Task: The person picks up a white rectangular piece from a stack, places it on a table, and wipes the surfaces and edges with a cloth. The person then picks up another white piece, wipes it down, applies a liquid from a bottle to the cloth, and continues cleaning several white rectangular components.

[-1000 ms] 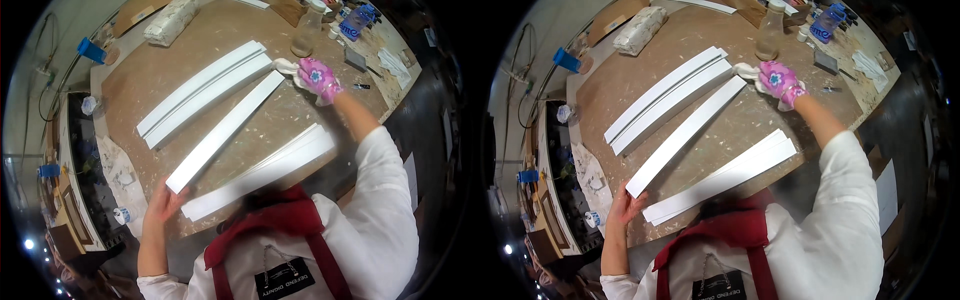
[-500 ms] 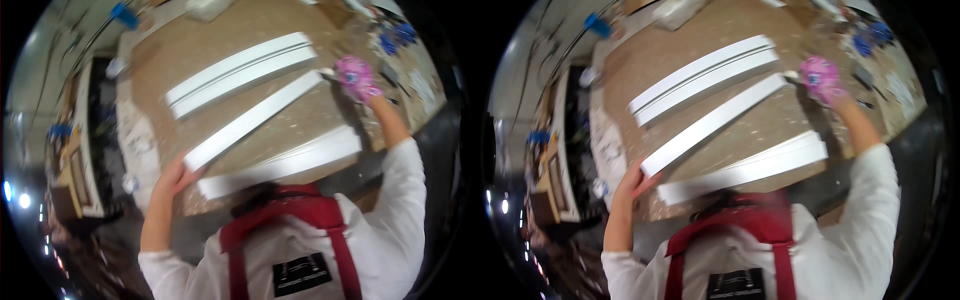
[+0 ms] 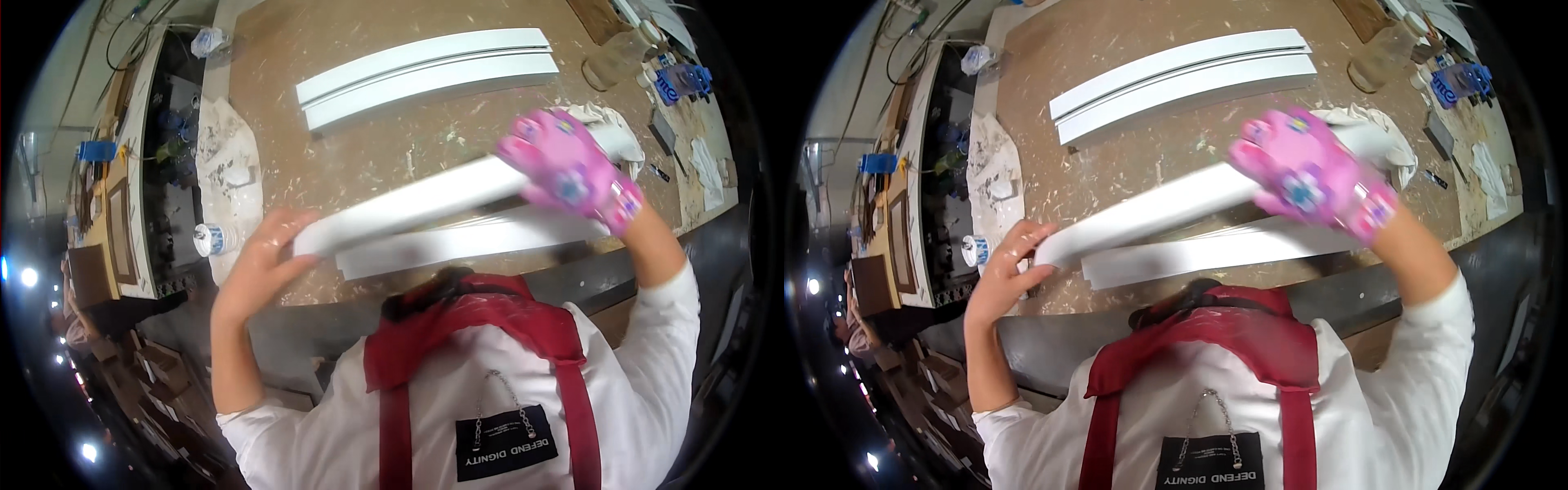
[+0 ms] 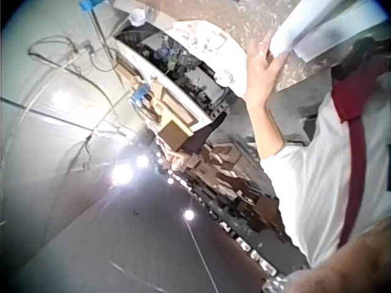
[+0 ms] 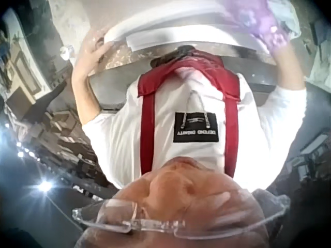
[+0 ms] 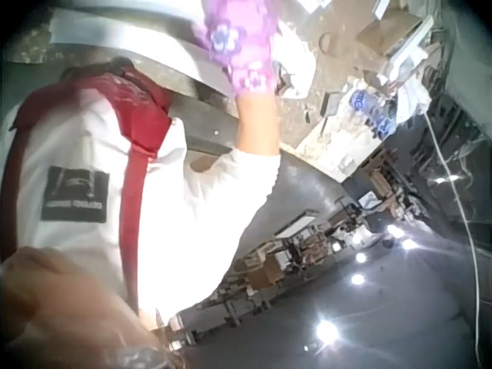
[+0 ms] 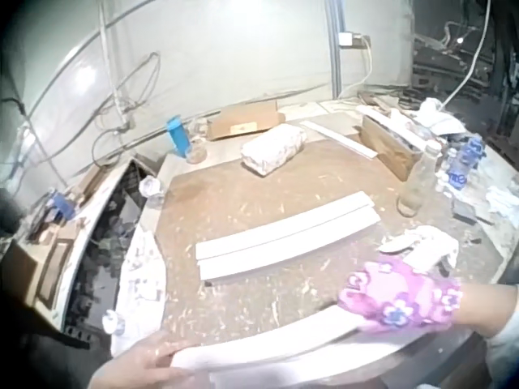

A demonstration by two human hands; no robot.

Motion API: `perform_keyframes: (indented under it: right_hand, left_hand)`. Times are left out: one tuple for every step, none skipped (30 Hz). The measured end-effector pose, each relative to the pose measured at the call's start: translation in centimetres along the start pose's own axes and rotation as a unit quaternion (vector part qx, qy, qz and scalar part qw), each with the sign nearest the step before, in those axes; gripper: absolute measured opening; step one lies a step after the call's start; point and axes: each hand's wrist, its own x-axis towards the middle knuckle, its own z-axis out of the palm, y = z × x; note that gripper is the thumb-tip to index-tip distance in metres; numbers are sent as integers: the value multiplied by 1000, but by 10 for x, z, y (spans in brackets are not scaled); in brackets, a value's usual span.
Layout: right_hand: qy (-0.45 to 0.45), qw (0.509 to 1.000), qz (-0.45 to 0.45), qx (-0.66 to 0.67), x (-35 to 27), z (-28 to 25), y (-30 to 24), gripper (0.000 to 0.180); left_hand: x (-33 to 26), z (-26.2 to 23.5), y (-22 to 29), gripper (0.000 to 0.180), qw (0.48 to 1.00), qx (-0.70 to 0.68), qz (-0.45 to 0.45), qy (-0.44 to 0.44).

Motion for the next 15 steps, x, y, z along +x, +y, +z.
perform_keyframes:
  right_hand:
    - [-66,989,30,130,-5,-22,-5,50]
    - [-90,969,46,225,-17,-33,-10,48]
    - [-98,961,99,238,-25,-30,-24,49]
    - [-50,968,103,224,-41,-20,-35,49]
    - [-5,972,109,207,-52,-7,-43,49]
    - [-42,944,137,299,-58,-3,-47,51]
    - [-19,949,130,288,-67,11,-51,53]
    - [3,954,120,275,-72,24,-53,56]
    - [26,964,117,236,-73,26,-56,59]
    - [-12,965,123,231,-74,23,-56,58]
    - [-52,964,134,225,-75,19,-55,59]
    - [-76,963,133,223,-76,25,-53,57]
    - [-102,960,137,220,-79,37,-53,55]
    - [-70,966,124,214,-79,41,-53,55]
    - [-37,971,111,207,-80,40,-50,55]
  left_hand:
    - [-7,6,-5,47,998,27,54,19]
    - [-7,14,3,48,1000,20,21,-5]
    - [-7,22,4,48,1000,19,22,-5]
    - [-6,30,6,46,998,40,45,9]
    - [-3,39,4,45,996,59,70,22]
    - [-2,45,2,50,993,77,90,23]
    - [0,54,-2,50,992,75,104,14]
    - [2,64,-8,53,987,117,114,15]
    - [1,72,-11,56,979,159,125,16]
    - [2,78,-14,61,976,163,143,20]
    - [6,82,-10,61,973,152,175,7]
    - [4,83,2,61,976,173,129,11]
    - [5,87,6,62,977,193,89,15]
    - [0,97,-7,63,971,206,107,56]
    - [-1,106,-20,65,963,218,125,98]
